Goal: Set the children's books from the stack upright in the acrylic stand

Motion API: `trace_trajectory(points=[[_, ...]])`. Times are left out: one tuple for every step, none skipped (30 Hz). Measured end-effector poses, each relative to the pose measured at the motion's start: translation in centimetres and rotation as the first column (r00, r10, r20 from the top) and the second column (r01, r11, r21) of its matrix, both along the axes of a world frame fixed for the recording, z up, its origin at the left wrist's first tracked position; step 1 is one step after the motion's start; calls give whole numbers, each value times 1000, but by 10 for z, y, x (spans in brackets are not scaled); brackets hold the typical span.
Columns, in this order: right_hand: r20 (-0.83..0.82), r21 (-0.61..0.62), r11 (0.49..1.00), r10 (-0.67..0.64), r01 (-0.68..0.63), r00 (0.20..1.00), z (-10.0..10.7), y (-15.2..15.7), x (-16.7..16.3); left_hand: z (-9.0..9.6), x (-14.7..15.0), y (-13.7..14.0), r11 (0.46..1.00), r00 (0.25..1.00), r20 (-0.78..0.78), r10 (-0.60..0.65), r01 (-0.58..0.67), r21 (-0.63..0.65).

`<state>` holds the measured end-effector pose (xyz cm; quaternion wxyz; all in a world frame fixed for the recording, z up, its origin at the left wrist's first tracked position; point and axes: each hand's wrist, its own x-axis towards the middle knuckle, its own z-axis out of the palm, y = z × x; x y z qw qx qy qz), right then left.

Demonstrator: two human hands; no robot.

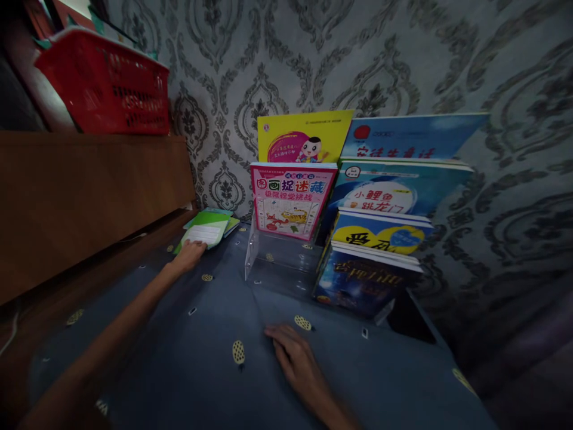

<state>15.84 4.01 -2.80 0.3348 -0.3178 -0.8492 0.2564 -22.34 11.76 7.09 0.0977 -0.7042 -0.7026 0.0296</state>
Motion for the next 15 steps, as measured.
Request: trace_trajectory(points=[[2,5,1000,8,-8,1000,2,0,0,-2,5,-8,1000,1000,-4,-7,7,-17],[-1,13,1000,12,-12,1000,4,0,-1,-4,9,-17,999,1000,-7,-14,14,-36],[-5,20,1000,12,-12,1000,5,-1,-1,-6,14,-27,998,1000,-10,-23,23,-56],[-7,25,1000,13,-13,1000,5,-1,-1,-7,20,-38,997,999,-12,-33,32,-77],[-9,32,999,14,-14,1000,6,-1,-1,-7,26,-50,994,999,-12,-45,44,-98],[-10,39,999,20,-19,1000,6,-1,-1,-6,32,-62,991,998,-9,-62,60,-121],[-8,46,999,24,-24,1000,5,-1,-1,-5,39,-75,986,997,-5,-78,76,-147],[-5,53,998,28,-28,1000,5,0,-1,-2,47,-87,978,994,5,-105,104,-179],[-1,59,998,31,-30,1000,4,0,-1,2,55,-99,963,988,25,-153,154,-222],[0,66,997,29,-29,1000,3,1,-1,6,63,-109,947,978,59,-198,207,-248],[-2,70,997,26,-25,1000,2,1,-1,9,70,-117,930,961,124,-249,273,-248],[-7,72,997,22,-22,1000,2,2,-2,12,76,-122,893,923,231,-308,364,-264],[-15,75,997,21,-20,1000,1,2,-2,14,80,-124,830,857,374,-355,473,-296],[-24,78,997,24,-22,999,0,2,-3,15,81,-123,749,765,529,-368,581,-319],[-30,83,996,30,-27,999,0,3,-3,13,79,-118,668,665,664,-341,669,-327]])
